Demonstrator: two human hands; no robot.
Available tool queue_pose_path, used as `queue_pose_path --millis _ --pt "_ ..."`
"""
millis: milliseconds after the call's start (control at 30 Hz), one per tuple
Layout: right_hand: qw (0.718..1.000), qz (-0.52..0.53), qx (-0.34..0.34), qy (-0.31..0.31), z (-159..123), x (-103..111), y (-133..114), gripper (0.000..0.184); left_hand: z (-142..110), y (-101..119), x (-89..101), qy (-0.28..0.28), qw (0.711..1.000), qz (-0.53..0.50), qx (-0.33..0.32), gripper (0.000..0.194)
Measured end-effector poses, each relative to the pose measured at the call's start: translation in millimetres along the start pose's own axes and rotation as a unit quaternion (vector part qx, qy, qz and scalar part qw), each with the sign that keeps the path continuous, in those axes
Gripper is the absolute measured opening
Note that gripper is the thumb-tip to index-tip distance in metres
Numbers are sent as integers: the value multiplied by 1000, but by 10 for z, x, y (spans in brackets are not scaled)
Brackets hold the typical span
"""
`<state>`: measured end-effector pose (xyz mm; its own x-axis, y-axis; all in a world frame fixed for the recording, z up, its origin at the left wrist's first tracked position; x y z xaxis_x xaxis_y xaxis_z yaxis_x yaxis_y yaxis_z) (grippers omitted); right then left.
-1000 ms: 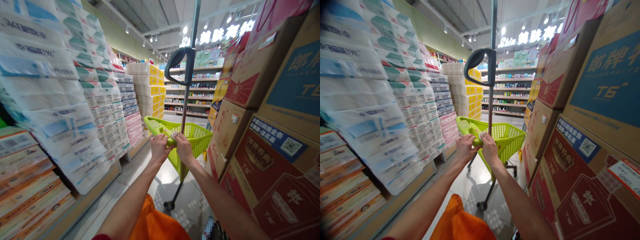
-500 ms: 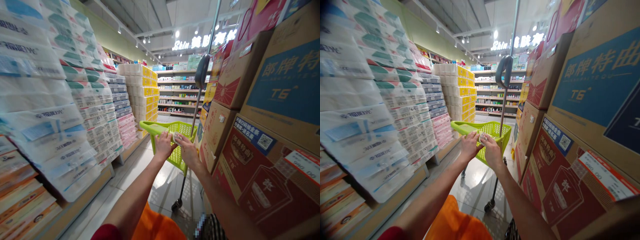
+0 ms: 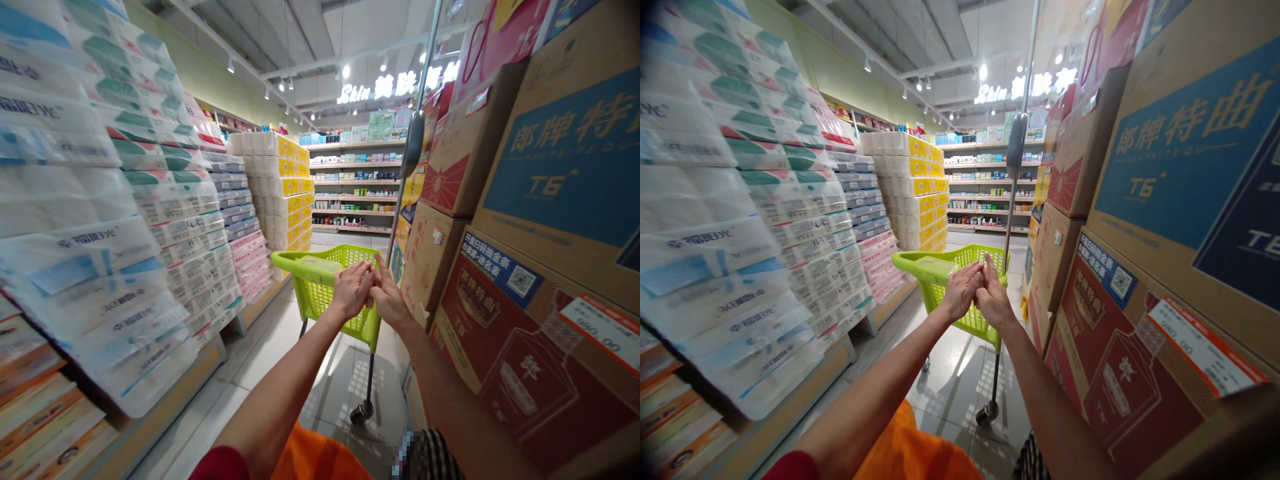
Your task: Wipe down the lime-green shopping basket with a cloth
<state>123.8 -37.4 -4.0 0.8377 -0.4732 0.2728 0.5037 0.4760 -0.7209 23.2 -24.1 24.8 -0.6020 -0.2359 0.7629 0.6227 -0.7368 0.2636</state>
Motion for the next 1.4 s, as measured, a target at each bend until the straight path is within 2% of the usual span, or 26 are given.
queue_pose_path --millis 67,133,233,300,367,433,467,600,700,767,833,900,933,1000,1067,1133,1200,1300,1333,1400 --pt "1000 4 -13 12 7 32 34 74 20 -5 -71 -8 1000 16 0 38" --pt "997 -60 -24 37 -4 67 75 69 16 -49 -103 5 999 41 -15 35" --pt "987 -149 -30 50 -39 96 83 57 -14 -262 -26 29 998 55 -25 26" --pt "984 -166 -28 52 -45 97 46 53 -38 -497 92 57 996 72 13 27" --pt "981 -182 -24 63 -23 78 -2 49 -64 -718 201 101 985 104 90 32" --pt "975 -210 -20 72 19 31 -38 47 -82 -810 230 122 976 127 125 36" --pt "972 -222 -17 74 42 1 -44 45 -86 -791 207 117 978 130 112 36" --pt "975 -208 6 79 78 -73 19 44 -78 -514 13 62 991 116 -29 32" --pt "981 -180 14 74 47 -16 86 44 -69 -537 21 66 990 102 -67 28" --pt "980 -186 18 65 33 34 91 43 -70 -725 120 99 989 100 -35 27" --pt "972 -227 17 63 41 44 64 41 -76 -918 216 152 983 100 37 28" --pt "952 -299 13 65 65 -5 25 37 -81 -971 229 191 973 94 85 28" --pt "941 -332 11 65 77 -44 9 36 -78 -926 193 195 974 85 75 27" --pt "926 -371 16 67 88 -120 -4 34 -61 -737 63 171 983 61 -11 24" --pt "924 -374 34 80 81 -153 8 34 -39 -562 -59 138 982 43 -124 24" --pt "927 -359 54 99 65 -126 37 35 -23 -554 -86 127 975 39 -177 26" --pt "933 -336 65 109 52 -60 69 36 -14 -732 -11 155 977 47 -138 24" --pt "942 -307 66 117 49 32 101 38 -12 -1016 112 221 973 66 -10 24" --pt "944 -300 66 121 52 50 107 38 -11 -1024 109 229 971 70 6 25" --pt "946 -292 70 123 63 67 120 39 0 -877 20 213 974 70 -32 25"
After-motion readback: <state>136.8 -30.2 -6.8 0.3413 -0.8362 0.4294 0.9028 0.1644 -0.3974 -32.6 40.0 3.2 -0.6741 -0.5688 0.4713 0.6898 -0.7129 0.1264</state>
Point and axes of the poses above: each hand's wrist, its own z-axis towards the middle knuckle, its own x-axis out of the back of the hand, y = z × x, the point moved 1 cm from there along z, towards the middle knuckle, and after that the axes turned 7 degrees about -x, right-handed, at the moved point
